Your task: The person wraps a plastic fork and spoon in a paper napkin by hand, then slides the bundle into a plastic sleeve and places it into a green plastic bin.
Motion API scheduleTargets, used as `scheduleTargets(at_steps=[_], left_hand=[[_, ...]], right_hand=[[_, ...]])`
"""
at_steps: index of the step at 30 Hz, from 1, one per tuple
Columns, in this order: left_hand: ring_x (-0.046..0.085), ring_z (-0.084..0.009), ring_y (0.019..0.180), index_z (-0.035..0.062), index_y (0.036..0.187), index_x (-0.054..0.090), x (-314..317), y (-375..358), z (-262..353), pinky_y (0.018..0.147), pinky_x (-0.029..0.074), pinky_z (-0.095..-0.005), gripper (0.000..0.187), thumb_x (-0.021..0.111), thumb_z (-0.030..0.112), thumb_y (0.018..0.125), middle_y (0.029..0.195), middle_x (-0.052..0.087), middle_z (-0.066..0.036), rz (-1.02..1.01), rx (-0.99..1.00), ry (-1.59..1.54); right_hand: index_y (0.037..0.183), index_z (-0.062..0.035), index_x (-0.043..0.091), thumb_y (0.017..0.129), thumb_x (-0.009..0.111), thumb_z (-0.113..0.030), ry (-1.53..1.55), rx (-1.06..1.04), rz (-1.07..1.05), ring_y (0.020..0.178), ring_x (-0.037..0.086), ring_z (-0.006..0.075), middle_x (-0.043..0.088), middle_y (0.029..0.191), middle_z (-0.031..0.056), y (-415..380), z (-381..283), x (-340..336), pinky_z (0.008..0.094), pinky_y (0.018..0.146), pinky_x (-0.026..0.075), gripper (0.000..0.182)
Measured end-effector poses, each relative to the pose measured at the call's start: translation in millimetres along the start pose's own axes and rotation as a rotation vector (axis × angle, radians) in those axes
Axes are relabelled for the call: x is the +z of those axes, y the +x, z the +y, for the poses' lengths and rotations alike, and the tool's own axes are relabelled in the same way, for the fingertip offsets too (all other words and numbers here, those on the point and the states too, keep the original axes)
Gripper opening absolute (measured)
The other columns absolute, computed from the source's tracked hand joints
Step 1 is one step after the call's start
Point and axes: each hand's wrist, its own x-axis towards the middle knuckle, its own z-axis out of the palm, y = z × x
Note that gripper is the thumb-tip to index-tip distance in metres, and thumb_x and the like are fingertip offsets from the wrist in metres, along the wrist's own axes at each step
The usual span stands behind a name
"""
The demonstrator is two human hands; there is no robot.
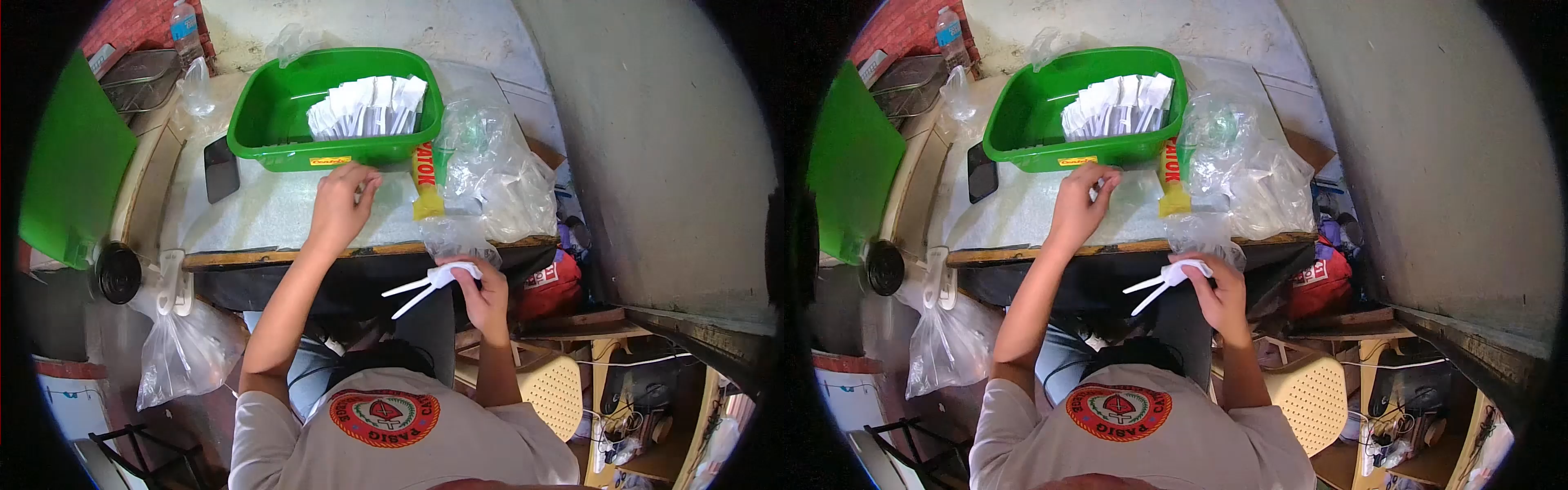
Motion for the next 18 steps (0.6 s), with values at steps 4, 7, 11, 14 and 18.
scheduleTargets(at_steps=[4,7,11,14,18], left_hand=[[0.058,-0.0274,0.086,0.0071,0.097,0.069,-5.9,16.1,41.0,0.075,0.046,-0.0395,0.015,0.066,0.006,0.082,0.093,0.059,-0.008,-0.071,0.399,0.289],[0.056,-0.0271,0.095,0.0087,0.098,0.069,-4.2,20.6,57.8,0.081,0.044,-0.0419,0.018,0.066,0.008,0.081,0.098,0.057,-0.007,-0.247,0.440,0.218],[0.058,-0.0251,0.100,0.0071,0.101,0.068,0.4,24.4,47.4,0.086,0.045,-0.0380,0.014,0.062,0.013,0.090,0.102,0.060,-0.007,-0.435,0.238,0.017],[0.059,-0.0178,0.098,0.0040,0.106,0.066,6.2,17.9,24.6,0.089,0.045,-0.0340,0.018,0.059,0.017,0.096,0.102,0.063,-0.007,-0.431,-0.028,-0.574],[0.058,-0.0133,0.093,0.0009,0.110,0.064,44.7,-4.2,-24.2,0.087,0.046,-0.0310,0.024,0.057,0.020,0.099,0.099,0.065,-0.008,-0.383,-0.181,-0.743]], right_hand=[[0.101,0.0024,0.068,0.088,0.066,-0.006,-0.271,-0.257,-0.162,0.104,0.063,0.0252,0.059,0.126,0.0149,45.7,-23.5,0.8,0.0314,0.087,0.049,0.016],[0.101,0.0028,0.068,0.088,0.066,-0.007,-0.296,-0.385,-0.184,0.099,0.063,0.0240,0.060,0.121,0.0129,82.8,-22.1,4.5,0.0319,0.087,0.049,0.016],[0.101,0.0032,0.068,0.090,0.065,-0.008,-0.134,-0.245,-0.332,0.097,0.062,0.0208,0.061,0.115,0.0105,106.7,8.9,3.9,0.0311,0.085,0.048,0.016],[0.101,0.0031,0.068,0.091,0.065,-0.007,0.012,-0.070,-0.309,0.097,0.061,0.0173,0.062,0.107,0.0083,107.9,16.2,-0.3,0.0293,0.083,0.047,0.014],[0.100,0.0016,0.068,0.090,0.064,-0.005,-0.030,-0.156,-0.299,0.099,0.060,0.0165,0.064,0.102,0.0081,109.1,21.5,-17.7,0.0285,0.085,0.047,0.012]])
